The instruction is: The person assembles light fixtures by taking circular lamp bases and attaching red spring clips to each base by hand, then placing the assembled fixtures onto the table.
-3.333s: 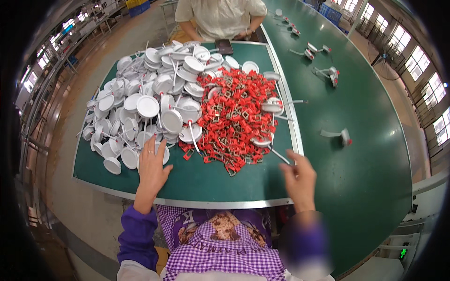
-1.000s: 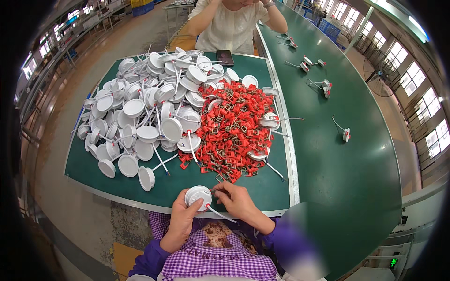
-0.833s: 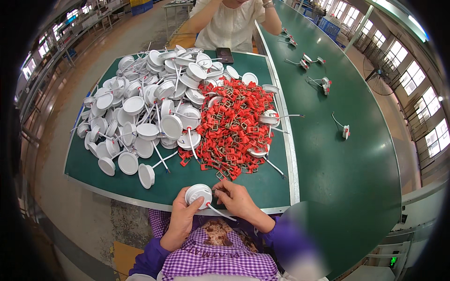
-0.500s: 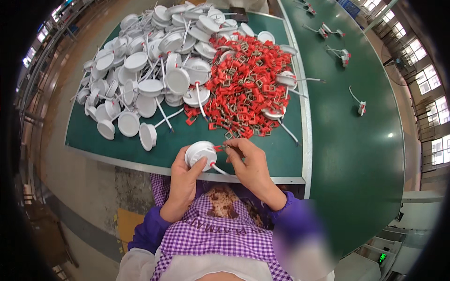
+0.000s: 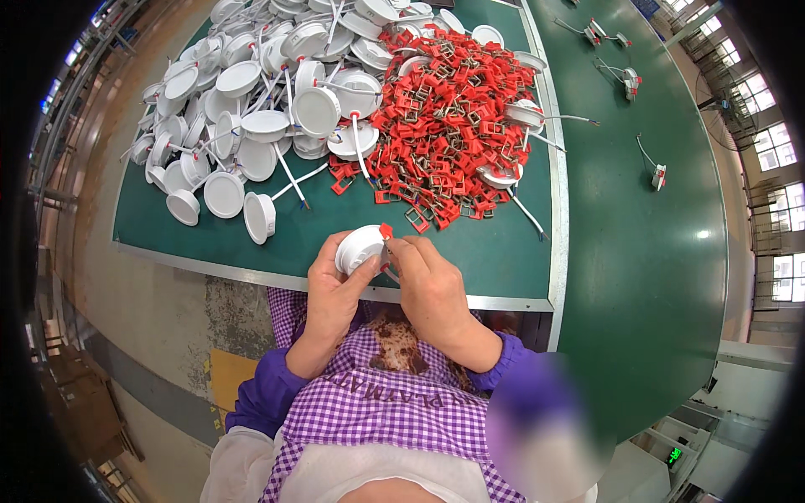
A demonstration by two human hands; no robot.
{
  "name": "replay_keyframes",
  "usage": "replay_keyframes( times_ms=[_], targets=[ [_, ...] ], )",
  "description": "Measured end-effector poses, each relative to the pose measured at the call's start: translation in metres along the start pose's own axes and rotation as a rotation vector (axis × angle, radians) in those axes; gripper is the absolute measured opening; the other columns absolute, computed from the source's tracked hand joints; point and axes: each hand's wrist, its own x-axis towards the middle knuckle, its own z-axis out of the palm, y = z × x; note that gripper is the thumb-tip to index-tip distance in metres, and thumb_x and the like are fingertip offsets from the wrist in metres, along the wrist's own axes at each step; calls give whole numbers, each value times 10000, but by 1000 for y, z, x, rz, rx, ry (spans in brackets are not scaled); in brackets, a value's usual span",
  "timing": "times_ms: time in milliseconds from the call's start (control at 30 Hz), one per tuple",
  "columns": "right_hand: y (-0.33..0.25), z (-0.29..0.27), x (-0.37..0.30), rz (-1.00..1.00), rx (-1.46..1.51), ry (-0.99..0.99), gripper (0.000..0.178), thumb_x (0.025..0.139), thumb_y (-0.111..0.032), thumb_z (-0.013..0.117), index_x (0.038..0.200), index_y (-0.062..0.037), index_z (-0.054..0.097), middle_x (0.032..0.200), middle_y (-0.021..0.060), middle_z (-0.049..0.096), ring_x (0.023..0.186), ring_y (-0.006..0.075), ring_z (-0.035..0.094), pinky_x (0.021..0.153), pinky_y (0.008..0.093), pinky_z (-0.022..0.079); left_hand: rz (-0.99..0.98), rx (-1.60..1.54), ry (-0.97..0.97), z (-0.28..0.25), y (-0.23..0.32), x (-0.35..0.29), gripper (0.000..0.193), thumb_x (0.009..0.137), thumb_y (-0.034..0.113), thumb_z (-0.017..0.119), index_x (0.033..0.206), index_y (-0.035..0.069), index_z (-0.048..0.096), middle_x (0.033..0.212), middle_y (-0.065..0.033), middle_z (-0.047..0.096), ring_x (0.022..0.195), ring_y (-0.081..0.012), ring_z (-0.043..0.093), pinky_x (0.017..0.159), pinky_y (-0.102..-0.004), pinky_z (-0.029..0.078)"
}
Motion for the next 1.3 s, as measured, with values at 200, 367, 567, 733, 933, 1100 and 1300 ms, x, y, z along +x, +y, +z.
replay_keyframes(
  times_ms=[200, 367, 567, 733, 933, 1100, 1300],
  targets=[
    [9, 1, -3, -53, -3, 36, 275, 796, 106, 616, 1056, 17, 612, 917, 157, 638, 767, 327, 660, 642, 380, 543, 11, 204, -41, -6, 2, -7, 278, 882, 77, 702, 1119, -13, 589, 957, -49, 651, 856, -96, 602, 746, -251, 504],
    [10, -1, -8, -19, 98, 39, 255, 814, 88, 635, 1056, 9, 614, 933, 163, 636, 779, 328, 657, 651, 373, 537, -81, 36, -90, -2, 3, -5, 292, 882, 40, 702, 1137, -13, 568, 1006, -49, 645, 888, -96, 611, 791, -245, 517],
    [1, -9, -10, 17, 88, -5, 246, 816, 88, 637, 1049, 12, 612, 946, 168, 637, 794, 329, 660, 658, 374, 542, -9, 8, -1, -1, 0, -4, 275, 893, 74, 702, 1124, -11, 580, 976, -44, 648, 872, -87, 603, 757, -238, 504],
    [4, -6, -14, 45, 128, -8, 257, 804, 104, 630, 1047, 20, 615, 923, 164, 639, 792, 322, 662, 661, 370, 545, -8, 79, -45, -2, 0, -4, 267, 881, 79, 716, 1101, -5, 590, 970, -39, 645, 854, -83, 594, 741, -237, 497],
    [5, -5, -16, 40, 135, 15, 272, 789, 134, 608, 1038, 23, 620, 911, 164, 639, 784, 314, 666, 660, 363, 547, -6, 215, -89, -2, 3, 1, 249, 877, 46, 710, 1083, 3, 579, 944, -21, 636, 842, -69, 586, 731, -217, 488],
    [11, 3, -22, 150, 237, 57, 301, 765, 131, 620, 1040, 9, 617, 916, 164, 640, 786, 315, 667, 661, 362, 545, 66, 335, -96, -2, -2, 2, 215, 879, 61, 709, 1054, 11, 595, 911, -10, 636, 804, -63, 574, 696, -222, 480],
    [17, 6, -21, 53, 157, 35, 233, 813, 100, 616, 1025, 4, 625, 901, 160, 648, 782, 293, 674, 649, 350, 539, 26, 362, -113, -4, 2, 4, 224, 873, 66, 716, 1050, 4, 594, 916, -22, 636, 810, -75, 585, 700, -222, 482]
  ],
)
